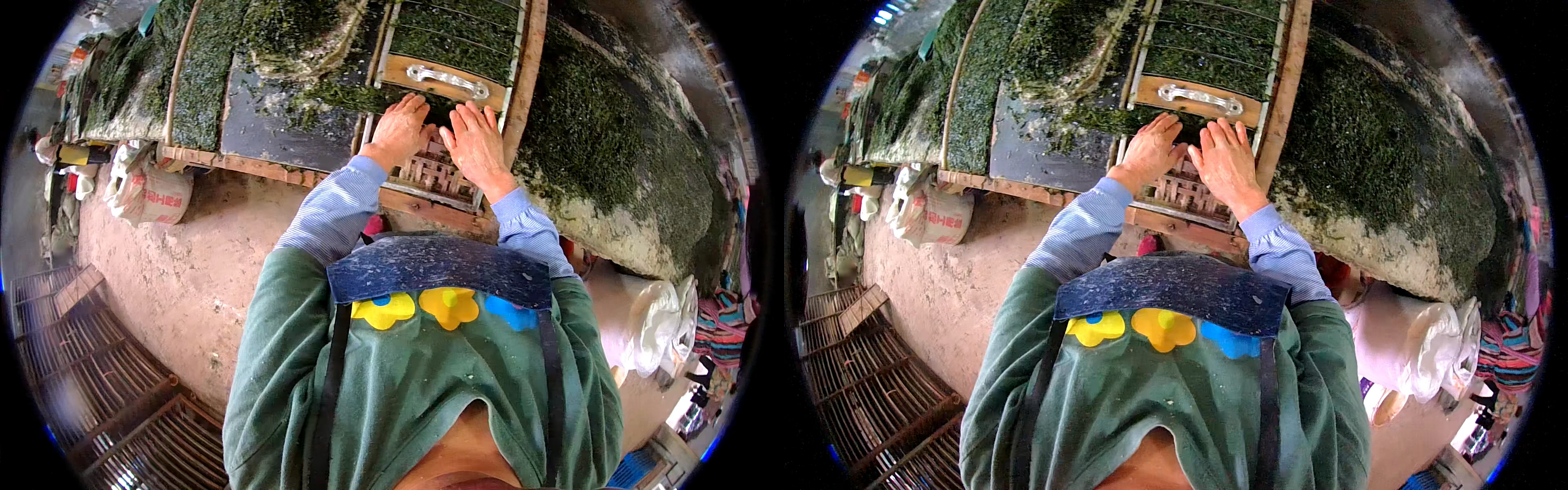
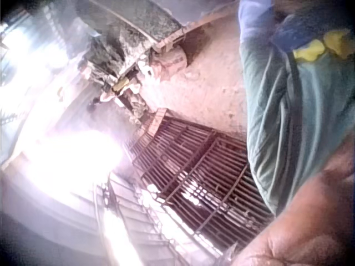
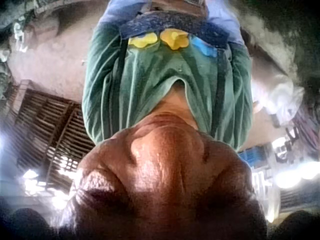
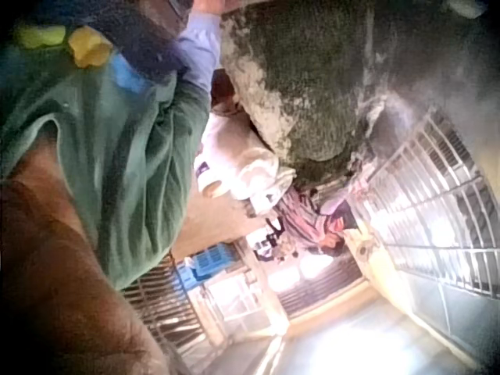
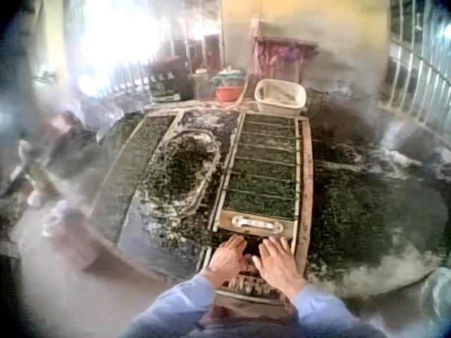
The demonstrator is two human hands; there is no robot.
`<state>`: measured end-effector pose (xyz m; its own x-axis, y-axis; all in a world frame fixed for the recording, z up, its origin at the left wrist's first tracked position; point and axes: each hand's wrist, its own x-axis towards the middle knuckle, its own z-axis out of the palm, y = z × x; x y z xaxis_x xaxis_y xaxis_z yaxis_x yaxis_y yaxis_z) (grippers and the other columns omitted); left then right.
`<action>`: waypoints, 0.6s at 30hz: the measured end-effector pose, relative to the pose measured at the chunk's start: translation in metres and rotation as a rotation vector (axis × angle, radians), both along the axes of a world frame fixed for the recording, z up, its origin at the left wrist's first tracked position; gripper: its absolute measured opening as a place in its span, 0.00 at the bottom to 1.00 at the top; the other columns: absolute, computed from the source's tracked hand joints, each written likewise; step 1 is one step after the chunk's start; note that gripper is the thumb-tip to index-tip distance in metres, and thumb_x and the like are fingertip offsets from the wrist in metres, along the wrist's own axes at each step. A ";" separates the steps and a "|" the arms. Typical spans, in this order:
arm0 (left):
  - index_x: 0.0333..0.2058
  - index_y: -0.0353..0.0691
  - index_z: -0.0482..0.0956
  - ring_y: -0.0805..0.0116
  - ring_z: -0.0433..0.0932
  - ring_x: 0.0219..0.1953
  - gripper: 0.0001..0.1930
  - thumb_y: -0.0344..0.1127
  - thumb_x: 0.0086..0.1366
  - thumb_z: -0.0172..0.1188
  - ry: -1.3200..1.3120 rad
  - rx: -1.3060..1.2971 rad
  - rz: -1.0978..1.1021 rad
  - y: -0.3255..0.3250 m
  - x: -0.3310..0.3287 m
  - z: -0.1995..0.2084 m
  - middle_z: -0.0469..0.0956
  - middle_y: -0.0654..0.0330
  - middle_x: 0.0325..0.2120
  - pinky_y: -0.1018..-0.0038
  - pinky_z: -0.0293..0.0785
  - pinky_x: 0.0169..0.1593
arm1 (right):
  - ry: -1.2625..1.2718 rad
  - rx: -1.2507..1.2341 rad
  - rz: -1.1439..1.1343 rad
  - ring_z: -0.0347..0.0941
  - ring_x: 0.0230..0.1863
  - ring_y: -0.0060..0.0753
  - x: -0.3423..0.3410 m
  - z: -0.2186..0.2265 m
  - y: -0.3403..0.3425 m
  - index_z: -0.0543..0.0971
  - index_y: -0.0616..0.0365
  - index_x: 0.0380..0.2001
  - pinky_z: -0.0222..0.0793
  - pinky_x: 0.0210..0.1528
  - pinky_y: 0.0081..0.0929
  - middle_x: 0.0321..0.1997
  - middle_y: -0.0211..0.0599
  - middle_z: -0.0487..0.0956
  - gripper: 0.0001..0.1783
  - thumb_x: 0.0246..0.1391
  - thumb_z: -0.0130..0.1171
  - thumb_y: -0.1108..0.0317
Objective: The person repeatedly scoops dried green herbs from a large pile and places them into a rectangular wooden sieve. They shake the sieve to separate the herbs, then spread them evenly across the mesh. The process is repeated multiple times throughout the clip.
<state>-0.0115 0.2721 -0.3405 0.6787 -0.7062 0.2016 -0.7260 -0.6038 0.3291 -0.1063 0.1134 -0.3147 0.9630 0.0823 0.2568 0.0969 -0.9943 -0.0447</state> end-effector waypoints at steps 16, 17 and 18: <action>0.62 0.29 0.47 0.46 0.46 0.65 0.32 0.47 0.68 0.38 0.051 -0.322 0.945 0.099 0.053 -0.037 0.49 0.41 0.62 0.58 0.44 0.65 | 0.254 0.031 0.248 0.42 0.70 0.35 0.071 -0.023 0.061 0.61 0.57 0.60 0.40 0.68 0.43 0.68 0.35 0.53 0.32 0.57 0.49 0.50; 0.62 0.29 0.47 0.46 0.45 0.66 0.31 0.46 0.68 0.38 0.023 -0.323 0.892 0.085 0.047 -0.040 0.49 0.41 0.62 0.58 0.44 0.65 | 0.266 0.047 0.233 0.42 0.70 0.35 0.070 -0.020 0.063 0.61 0.57 0.60 0.40 0.68 0.43 0.68 0.35 0.53 0.33 0.56 0.49 0.50; 0.62 0.30 0.46 0.48 0.44 0.66 0.31 0.46 0.68 0.38 0.067 -0.408 0.782 0.074 0.042 -0.042 0.48 0.42 0.63 0.59 0.43 0.66 | 0.278 0.063 0.217 0.42 0.70 0.34 0.069 -0.017 0.066 0.61 0.57 0.60 0.40 0.68 0.43 0.68 0.34 0.52 0.33 0.56 0.49 0.50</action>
